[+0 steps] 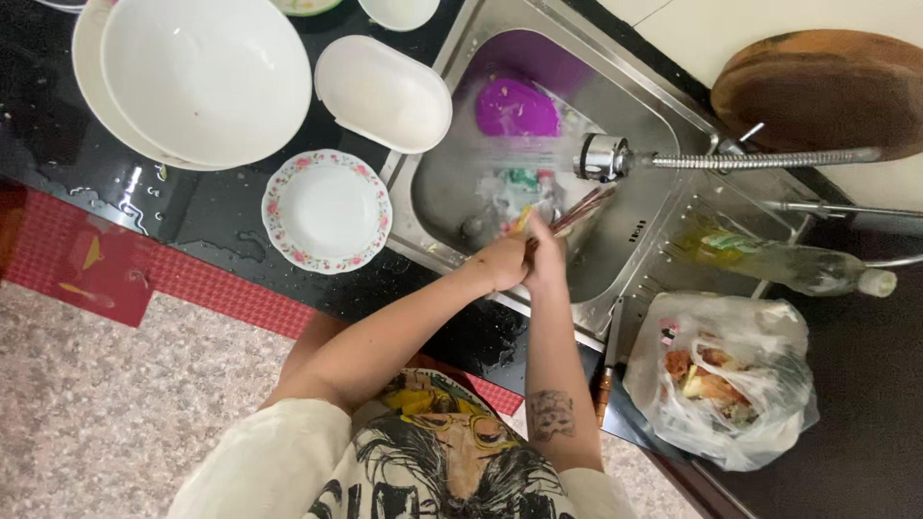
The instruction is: The person washes various dishes and utensils by hand, using a sponge and dish soap at a kitchen sink, including bowls, plates, and spoons.
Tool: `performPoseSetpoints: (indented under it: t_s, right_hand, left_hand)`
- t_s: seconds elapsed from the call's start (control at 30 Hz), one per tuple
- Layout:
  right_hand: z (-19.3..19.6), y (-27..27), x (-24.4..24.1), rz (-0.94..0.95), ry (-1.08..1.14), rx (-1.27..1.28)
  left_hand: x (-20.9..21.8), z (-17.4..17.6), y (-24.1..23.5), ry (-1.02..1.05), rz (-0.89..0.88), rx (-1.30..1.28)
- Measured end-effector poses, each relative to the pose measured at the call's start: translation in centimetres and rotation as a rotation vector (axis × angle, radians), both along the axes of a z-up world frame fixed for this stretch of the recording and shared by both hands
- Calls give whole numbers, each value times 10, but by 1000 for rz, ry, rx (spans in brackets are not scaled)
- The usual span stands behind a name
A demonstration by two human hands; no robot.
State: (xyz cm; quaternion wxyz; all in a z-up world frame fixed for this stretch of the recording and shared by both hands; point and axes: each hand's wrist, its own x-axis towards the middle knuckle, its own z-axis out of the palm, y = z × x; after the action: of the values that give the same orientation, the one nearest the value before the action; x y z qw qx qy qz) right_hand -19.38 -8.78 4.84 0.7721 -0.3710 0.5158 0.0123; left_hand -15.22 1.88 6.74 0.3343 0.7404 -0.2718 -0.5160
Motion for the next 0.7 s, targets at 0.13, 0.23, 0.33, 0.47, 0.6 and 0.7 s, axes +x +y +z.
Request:
performPoseSetpoints:
  t_s: [0.13, 0.23, 0.33, 0.47, 0.6, 0.7]
  right_hand:
    - [-9, 4, -2, -372, 128, -250]
    - [-16, 0, 1, -450, 61, -267]
    - [-12, 12, -9, -344, -54, -93]
    - [-17, 24, -22, -220, -91, 76]
    - [-13, -8, -42, -32, -13, -228]
    - [-9, -38, -49, 583, 405, -746]
  left_hand:
    - [2, 11, 20, -89, -64, 7]
    - [-9, -14, 12, -134, -33, 24]
    - [-8, -26, 9, 203, 149, -15]
    - [21, -27, 37, 1187, 281, -3]
    - [11, -16, 50, 711, 161, -31]
    - [20, 3, 59, -41, 111, -97]
